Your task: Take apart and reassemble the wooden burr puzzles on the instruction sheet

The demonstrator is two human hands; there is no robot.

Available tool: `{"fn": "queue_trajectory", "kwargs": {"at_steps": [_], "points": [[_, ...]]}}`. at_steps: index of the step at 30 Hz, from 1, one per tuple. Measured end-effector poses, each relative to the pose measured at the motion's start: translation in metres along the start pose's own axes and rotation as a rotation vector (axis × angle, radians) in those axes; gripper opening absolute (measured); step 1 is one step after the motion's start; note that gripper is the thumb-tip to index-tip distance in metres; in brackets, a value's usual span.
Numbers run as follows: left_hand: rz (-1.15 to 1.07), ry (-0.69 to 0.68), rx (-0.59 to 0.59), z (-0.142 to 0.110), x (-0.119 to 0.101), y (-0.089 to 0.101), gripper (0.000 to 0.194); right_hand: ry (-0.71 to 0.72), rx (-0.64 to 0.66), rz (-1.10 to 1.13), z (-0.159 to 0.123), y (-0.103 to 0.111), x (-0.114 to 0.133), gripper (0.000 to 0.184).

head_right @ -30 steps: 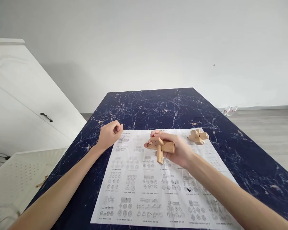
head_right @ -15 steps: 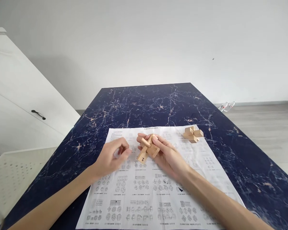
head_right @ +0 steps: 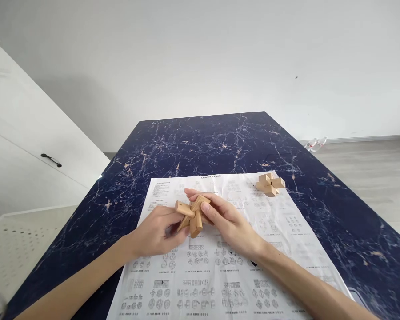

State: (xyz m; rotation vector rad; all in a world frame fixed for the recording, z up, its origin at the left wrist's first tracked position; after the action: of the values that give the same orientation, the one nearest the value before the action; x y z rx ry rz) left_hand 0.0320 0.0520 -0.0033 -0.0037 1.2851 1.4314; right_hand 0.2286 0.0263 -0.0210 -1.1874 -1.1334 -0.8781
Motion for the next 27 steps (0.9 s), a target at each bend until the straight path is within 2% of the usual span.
{"fn": "queue_trajectory", "kwargs": {"at_steps": [3,7,12,17,20,24,27], "points": [[-0.063,0.134,-0.088,0.003,0.003,0.007,0.033,0.098,-0.059,-0.137,0.001,0.002,0.005,0.031],[-0.24,0.344,-0.158,0.005,0.011,0.013,0.042,0.164,-0.106,-0.176,0.003,0.003,0.008,0.03],[-0.421,0.445,-0.215,0.003,0.023,0.014,0.047,0.189,-0.184,-0.257,0.003,0.005,0.007,0.025],[-0.422,0.452,-0.188,0.003,0.021,0.012,0.046,0.027,-0.023,-0.181,0.001,-0.001,-0.001,0.034],[-0.424,0.446,-0.168,0.003,0.015,0.011,0.047,-0.053,0.021,-0.089,0.001,-0.002,-0.001,0.04],[-0.465,0.452,-0.146,0.002,0.013,0.008,0.047,-0.108,0.121,-0.049,0.001,-0.002,0.002,0.037],[-0.48,0.453,-0.11,0.001,0.013,0.006,0.049,-0.15,0.2,0.069,0.0,-0.003,0.001,0.033]]}}
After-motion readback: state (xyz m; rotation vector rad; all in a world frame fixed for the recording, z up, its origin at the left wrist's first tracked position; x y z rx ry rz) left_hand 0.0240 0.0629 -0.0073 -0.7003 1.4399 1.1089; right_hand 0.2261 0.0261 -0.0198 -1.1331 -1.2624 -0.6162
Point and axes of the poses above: each hand's wrist, its own z-axis towards the middle knuckle, its own y-axis out of the back of the hand, x = y × z, the point moved 3 cm from there along z, towards the middle knuckle, and after that the axes turned 10 degrees about -x, right-handed, at the moved point
